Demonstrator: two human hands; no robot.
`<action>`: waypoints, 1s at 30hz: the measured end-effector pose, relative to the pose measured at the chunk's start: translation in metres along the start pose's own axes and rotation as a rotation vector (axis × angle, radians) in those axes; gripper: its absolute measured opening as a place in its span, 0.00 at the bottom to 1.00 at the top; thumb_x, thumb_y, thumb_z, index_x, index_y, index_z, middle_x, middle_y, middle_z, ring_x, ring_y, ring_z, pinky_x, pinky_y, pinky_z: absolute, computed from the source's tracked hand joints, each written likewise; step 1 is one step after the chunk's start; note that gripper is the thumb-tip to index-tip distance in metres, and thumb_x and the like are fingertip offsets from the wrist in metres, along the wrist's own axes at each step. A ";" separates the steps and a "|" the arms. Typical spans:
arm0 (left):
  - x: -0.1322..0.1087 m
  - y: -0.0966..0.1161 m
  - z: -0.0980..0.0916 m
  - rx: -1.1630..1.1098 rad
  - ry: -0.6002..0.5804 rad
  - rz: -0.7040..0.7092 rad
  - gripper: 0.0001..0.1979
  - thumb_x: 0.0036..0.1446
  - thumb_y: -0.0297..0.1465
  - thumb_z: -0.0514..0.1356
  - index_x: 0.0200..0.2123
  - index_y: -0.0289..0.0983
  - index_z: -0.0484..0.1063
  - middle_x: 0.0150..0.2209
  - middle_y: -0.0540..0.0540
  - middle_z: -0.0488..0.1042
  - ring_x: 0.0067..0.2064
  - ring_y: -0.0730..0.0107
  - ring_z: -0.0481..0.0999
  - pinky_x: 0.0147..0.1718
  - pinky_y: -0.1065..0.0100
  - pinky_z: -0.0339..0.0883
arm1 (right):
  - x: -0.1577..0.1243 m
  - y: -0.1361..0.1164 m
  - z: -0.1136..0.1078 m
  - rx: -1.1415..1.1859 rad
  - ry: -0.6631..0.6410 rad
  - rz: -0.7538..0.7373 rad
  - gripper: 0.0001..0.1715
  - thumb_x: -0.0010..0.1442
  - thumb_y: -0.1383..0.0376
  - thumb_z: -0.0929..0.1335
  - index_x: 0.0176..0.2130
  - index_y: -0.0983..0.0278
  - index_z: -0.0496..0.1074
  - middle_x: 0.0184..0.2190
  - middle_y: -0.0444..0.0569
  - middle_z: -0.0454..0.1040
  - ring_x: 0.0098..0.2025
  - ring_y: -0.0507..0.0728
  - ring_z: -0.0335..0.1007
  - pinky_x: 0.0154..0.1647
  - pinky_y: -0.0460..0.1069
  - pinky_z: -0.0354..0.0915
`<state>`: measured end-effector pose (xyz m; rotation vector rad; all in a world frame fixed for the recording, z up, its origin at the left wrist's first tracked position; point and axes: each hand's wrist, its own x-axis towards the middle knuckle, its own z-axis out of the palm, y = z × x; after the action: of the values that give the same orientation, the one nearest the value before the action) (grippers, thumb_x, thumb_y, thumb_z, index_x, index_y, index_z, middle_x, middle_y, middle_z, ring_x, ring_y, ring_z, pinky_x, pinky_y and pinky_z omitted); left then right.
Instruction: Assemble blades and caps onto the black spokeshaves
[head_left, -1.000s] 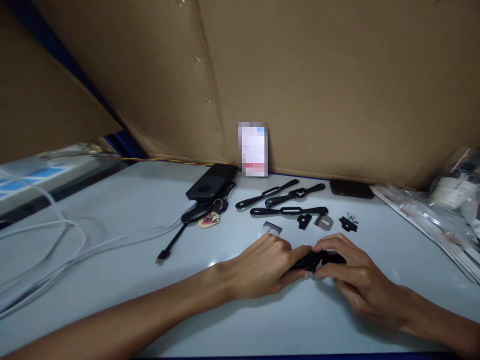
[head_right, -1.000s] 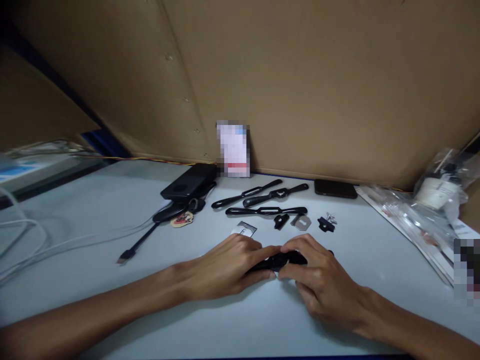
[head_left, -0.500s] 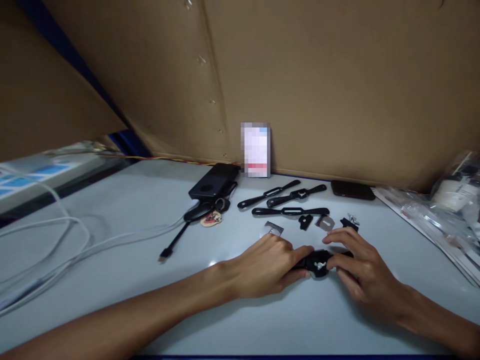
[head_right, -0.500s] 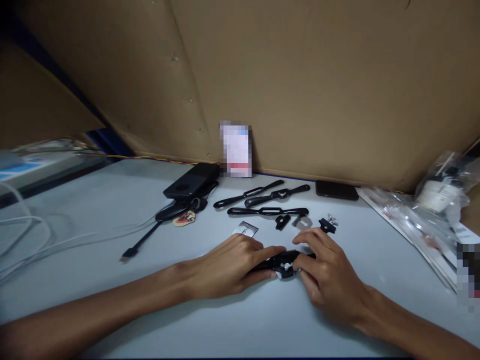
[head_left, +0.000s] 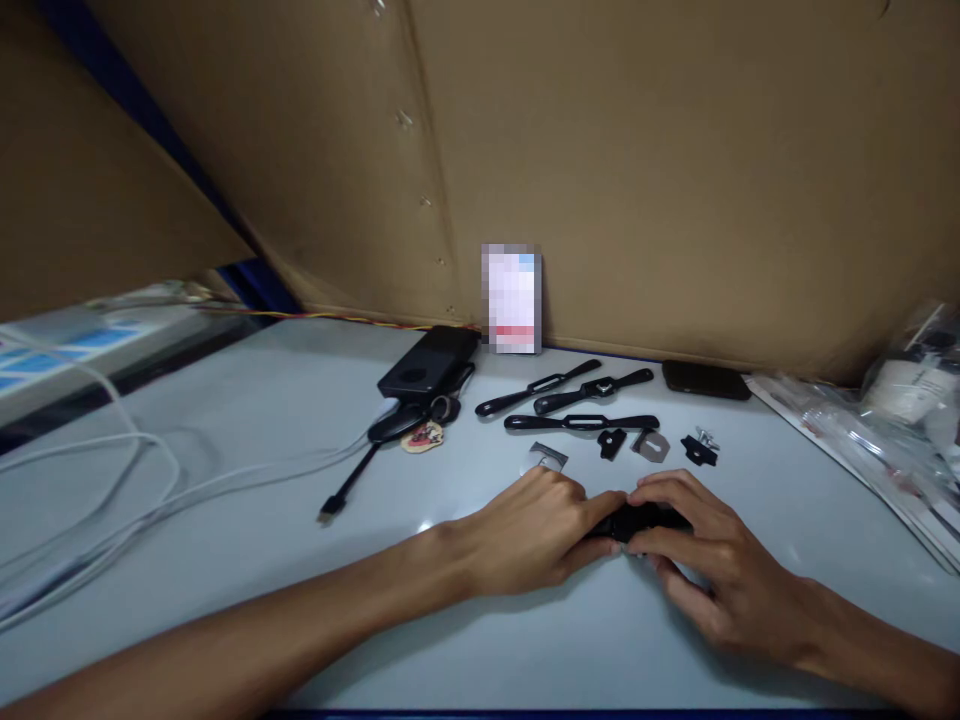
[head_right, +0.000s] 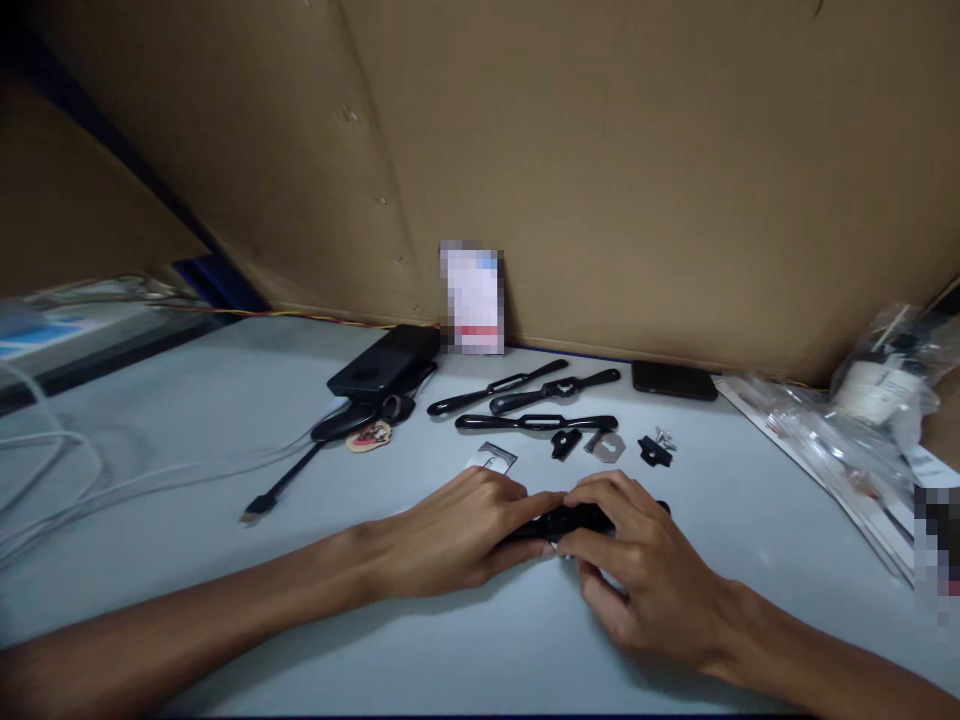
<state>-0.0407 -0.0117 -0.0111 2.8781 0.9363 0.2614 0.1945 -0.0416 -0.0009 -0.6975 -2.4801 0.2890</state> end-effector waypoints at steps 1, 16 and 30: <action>0.000 0.000 0.000 0.001 -0.002 0.000 0.17 0.69 0.39 0.56 0.55 0.36 0.69 0.27 0.49 0.77 0.25 0.66 0.74 0.22 0.65 0.52 | 0.000 0.000 -0.001 0.001 0.015 -0.004 0.14 0.60 0.76 0.65 0.41 0.63 0.76 0.50 0.56 0.70 0.54 0.63 0.66 0.53 0.61 0.69; -0.001 -0.002 0.003 0.002 0.016 0.009 0.17 0.69 0.38 0.56 0.57 0.37 0.69 0.28 0.49 0.78 0.25 0.65 0.75 0.22 0.64 0.52 | 0.001 0.003 0.005 -0.012 -0.031 0.067 0.16 0.66 0.70 0.67 0.53 0.64 0.73 0.50 0.55 0.70 0.53 0.61 0.65 0.54 0.60 0.68; 0.000 -0.003 0.004 -0.017 0.020 0.014 0.17 0.70 0.38 0.55 0.57 0.37 0.69 0.26 0.49 0.77 0.23 0.66 0.73 0.22 0.66 0.51 | 0.006 0.016 -0.002 0.049 0.079 0.172 0.09 0.69 0.70 0.66 0.39 0.64 0.76 0.34 0.48 0.73 0.37 0.56 0.67 0.39 0.54 0.67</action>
<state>-0.0419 -0.0098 -0.0155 2.8731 0.9134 0.2987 0.1981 -0.0248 -0.0027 -0.8862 -2.3342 0.3780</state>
